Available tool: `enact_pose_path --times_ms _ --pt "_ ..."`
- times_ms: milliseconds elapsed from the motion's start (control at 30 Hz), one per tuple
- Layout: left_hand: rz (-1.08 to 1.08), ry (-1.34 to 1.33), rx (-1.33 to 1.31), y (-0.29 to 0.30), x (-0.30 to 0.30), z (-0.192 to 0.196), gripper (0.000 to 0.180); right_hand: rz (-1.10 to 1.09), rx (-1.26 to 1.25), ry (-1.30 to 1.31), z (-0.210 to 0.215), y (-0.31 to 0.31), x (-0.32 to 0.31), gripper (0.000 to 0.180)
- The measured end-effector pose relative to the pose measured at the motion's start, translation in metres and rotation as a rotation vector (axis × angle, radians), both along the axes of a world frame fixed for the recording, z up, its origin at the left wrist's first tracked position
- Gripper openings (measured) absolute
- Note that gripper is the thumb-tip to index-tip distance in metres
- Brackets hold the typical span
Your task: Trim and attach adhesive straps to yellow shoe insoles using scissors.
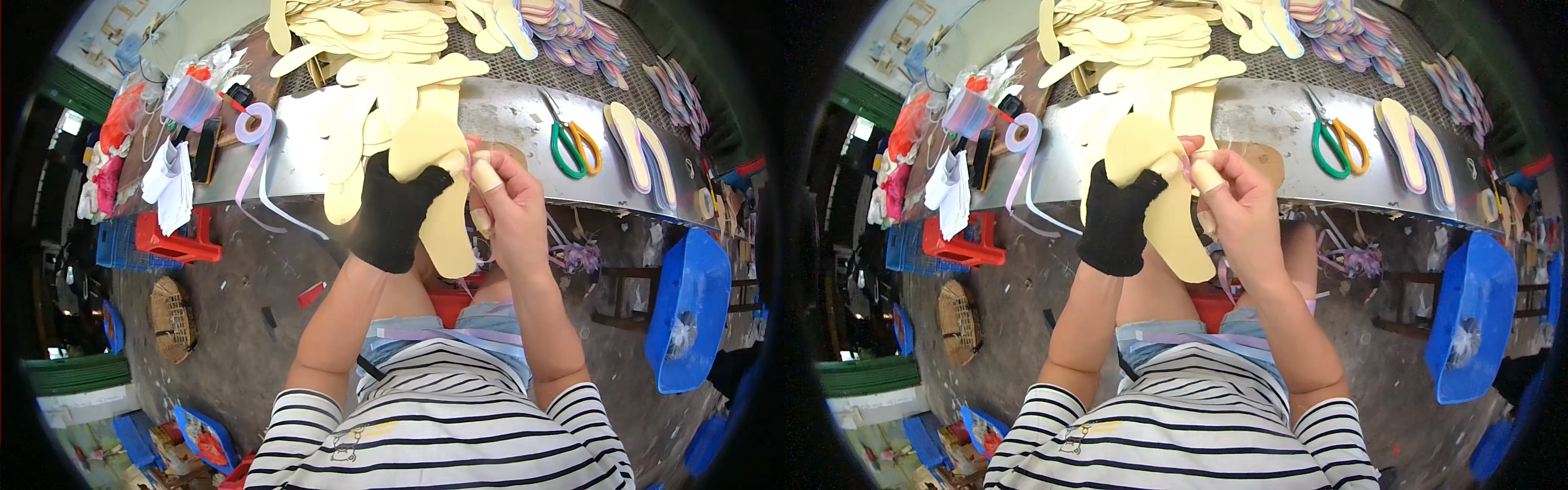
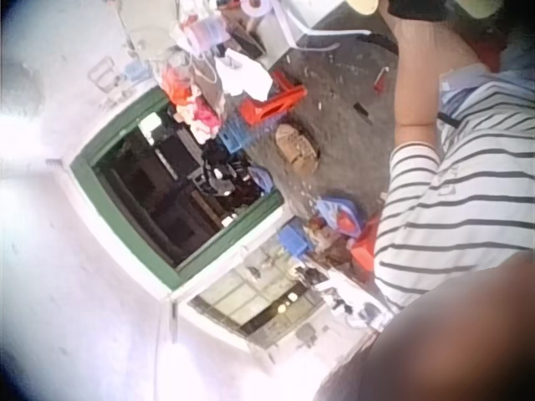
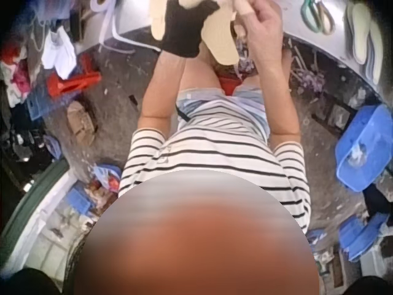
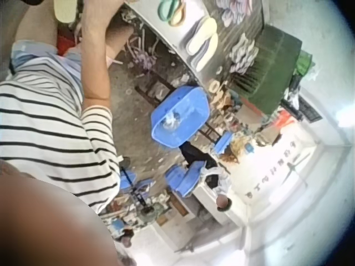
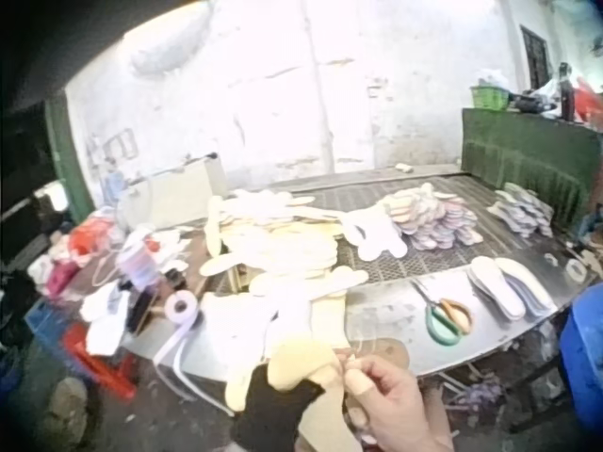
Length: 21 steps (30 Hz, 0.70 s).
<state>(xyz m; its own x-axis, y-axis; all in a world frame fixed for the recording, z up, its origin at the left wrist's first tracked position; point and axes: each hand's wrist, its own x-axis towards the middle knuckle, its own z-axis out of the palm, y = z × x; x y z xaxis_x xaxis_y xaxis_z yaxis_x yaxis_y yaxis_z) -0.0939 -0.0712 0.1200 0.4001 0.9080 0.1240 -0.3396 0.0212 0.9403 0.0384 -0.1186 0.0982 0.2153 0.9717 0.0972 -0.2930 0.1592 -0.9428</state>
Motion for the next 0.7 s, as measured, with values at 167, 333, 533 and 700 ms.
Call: enact_pose_path --times_ms 167,333,533,700 --pt "0.128 -0.106 -0.078 -0.002 -0.003 0.006 0.025 -0.032 -0.025 -0.007 -0.016 -0.011 -0.001 0.013" --pt "0.165 -0.154 -0.063 -0.006 0.0 0.002 0.027 -0.219 0.156 -0.408 -0.015 -0.01 -0.005 0.007" --pt "0.139 0.022 0.025 -0.005 0.001 0.0 0.037 0.061 0.104 -0.172 -0.016 -0.006 0.001 0.007" --pt "-0.136 -0.104 -0.128 0.018 -0.004 -0.003 0.055 0.002 0.127 -0.208 -0.015 0.004 0.0 0.008"
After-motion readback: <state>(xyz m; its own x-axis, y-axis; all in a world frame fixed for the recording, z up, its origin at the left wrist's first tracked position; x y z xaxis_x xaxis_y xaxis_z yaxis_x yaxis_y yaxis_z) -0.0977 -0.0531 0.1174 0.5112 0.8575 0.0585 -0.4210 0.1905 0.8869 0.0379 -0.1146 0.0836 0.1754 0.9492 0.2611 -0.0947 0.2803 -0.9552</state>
